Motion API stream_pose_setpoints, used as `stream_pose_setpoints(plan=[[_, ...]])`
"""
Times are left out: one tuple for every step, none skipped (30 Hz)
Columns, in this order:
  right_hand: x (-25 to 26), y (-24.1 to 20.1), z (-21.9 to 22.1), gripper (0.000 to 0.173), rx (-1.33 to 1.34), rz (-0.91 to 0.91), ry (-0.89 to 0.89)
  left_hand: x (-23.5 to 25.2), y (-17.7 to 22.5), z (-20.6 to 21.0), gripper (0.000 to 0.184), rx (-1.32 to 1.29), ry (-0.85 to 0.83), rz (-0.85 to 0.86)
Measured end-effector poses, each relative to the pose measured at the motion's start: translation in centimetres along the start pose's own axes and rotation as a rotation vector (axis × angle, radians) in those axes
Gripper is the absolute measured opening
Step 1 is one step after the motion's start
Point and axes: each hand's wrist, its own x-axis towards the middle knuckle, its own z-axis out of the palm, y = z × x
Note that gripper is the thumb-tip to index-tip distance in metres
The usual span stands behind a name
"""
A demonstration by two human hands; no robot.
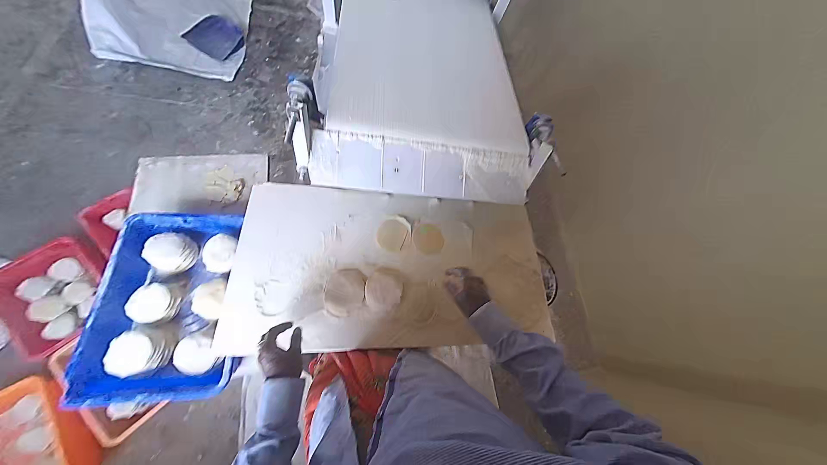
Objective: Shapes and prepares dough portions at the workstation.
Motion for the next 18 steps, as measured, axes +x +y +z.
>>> stream_pose_setpoints(plan=[[0.4,2.8,-0.6,0.038,0.025,0.031,0.058,-1.0,0.5,1.4,0.031,0.018,-0.012,-0.010],[0.9,5.0,-1.1,0.036,0.047,0.047,0.106,-1.8,0.9,2.9,0.031,0.033,-0.012,-0.010],[0.9,6.7,-1.2,0.035,0.064,0.048,0.131,-2.8,1.3,4.2,0.031,0.053,-0.020,-0.029],[0.9,8.1,-0.9,0.033,0.081,0.028,0.145,-3.9,1.7,5.2,0.031,0.074,-0.042,-0.065],[1.0,9.0,-0.3,0.032,0.100,0.002,0.145,-4.8,2.1,6.2,0.032,0.085,-0.069,-0.104],[1.2,9.6,0.4,0.032,0.123,-0.020,0.125,-5.7,2.3,7.1,0.032,0.083,-0.095,-0.140],[1.5,9.9,1.3,0.033,0.155,-0.040,0.104,-6.5,2.4,7.9,0.032,0.079,-0.107,-0.161],[1.9,10.1,2.3,0.034,0.181,-0.061,0.086,-7.3,2.5,8.8,0.030,0.076,-0.112,-0.180],[2.5,10.0,3.0,0.036,0.193,-0.073,0.059,-7.8,2.5,9.6,0.030,0.079,-0.116,-0.202],[3.0,9.7,3.6,0.039,0.189,-0.076,0.022,-8.3,2.5,10.3,0.030,0.081,-0.126,-0.228],[3.7,9.4,3.9,0.041,0.164,-0.078,-0.013,-8.7,2.5,11.0,0.031,0.075,-0.136,-0.247],[4.4,8.9,4.0,0.044,0.127,-0.076,-0.043,-9.0,2.5,11.6,0.031,0.062,-0.151,-0.259],[5.0,8.3,4.1,0.046,0.092,-0.068,-0.066,-9.4,2.7,12.1,0.031,0.048,-0.170,-0.274],[5.7,7.8,4.0,0.048,0.072,-0.061,-0.076,-9.7,2.9,12.4,0.031,0.037,-0.191,-0.291],[6.5,7.1,3.8,0.049,0.071,-0.051,-0.071,-10.0,3.3,12.6,0.030,0.027,-0.205,-0.303],[7.7,6.4,3.2,0.051,0.080,-0.037,-0.054,-10.1,3.7,12.9,0.030,0.014,-0.210,-0.308],[9.0,5.7,2.5,0.054,0.087,-0.018,-0.032,-10.2,3.8,13.1,0.030,-0.004,-0.208,-0.308],[10.4,5.0,1.9,0.057,0.083,0.010,-0.001,-10.4,3.8,13.3,0.029,-0.022,-0.207,-0.304]])
